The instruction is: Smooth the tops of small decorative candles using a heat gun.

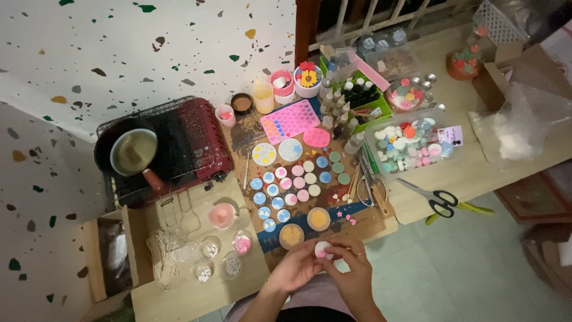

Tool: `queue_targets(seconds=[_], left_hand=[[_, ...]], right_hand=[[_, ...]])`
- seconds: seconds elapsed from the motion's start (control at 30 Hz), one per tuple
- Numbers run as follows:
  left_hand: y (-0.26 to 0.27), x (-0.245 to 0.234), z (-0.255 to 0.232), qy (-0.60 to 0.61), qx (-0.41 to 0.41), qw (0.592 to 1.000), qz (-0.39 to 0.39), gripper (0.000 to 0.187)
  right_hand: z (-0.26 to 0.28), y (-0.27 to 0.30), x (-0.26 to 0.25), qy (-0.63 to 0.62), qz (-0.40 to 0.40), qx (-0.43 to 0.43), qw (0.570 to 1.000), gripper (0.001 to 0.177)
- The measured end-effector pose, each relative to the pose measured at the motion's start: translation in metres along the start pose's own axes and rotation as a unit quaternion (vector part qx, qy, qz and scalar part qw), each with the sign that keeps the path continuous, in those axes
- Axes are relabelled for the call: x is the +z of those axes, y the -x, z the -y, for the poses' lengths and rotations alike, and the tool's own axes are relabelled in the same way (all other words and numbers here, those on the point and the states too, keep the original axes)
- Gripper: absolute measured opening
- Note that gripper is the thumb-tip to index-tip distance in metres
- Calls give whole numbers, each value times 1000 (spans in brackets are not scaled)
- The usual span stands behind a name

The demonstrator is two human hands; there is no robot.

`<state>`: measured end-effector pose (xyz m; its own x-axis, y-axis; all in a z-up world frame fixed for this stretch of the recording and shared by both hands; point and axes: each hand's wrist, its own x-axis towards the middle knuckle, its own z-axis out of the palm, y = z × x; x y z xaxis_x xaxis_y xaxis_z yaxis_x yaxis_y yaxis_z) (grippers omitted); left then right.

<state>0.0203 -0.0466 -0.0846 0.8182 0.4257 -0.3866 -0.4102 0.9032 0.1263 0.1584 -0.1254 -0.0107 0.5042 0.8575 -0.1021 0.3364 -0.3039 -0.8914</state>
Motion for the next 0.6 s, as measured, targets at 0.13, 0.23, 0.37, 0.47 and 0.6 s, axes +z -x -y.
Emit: queue_targets(seconds=[0.13,0.23,0.37,0.47,0.6], left_hand=[[-2,-21,2,0,13,999,29,41],[-3,-30,1,-6,15,1000,-1,40],[12,-4,-16,18,-6,999,-34,45],[15,-9,-18,-30,14,994,-101,46],[31,39,-33,-75,30,988,-130,49]], right_hand=[[-2,1,6,-35,-23,-75,996,24],[-18,-5,6,-71,-10,-33,997,33],[-63,-45,-14,26,-79,111,990,21],[-118,-81,-24,-82,-194,123,970,18],[-220,-120,-14,172,-123,112,971,28]])
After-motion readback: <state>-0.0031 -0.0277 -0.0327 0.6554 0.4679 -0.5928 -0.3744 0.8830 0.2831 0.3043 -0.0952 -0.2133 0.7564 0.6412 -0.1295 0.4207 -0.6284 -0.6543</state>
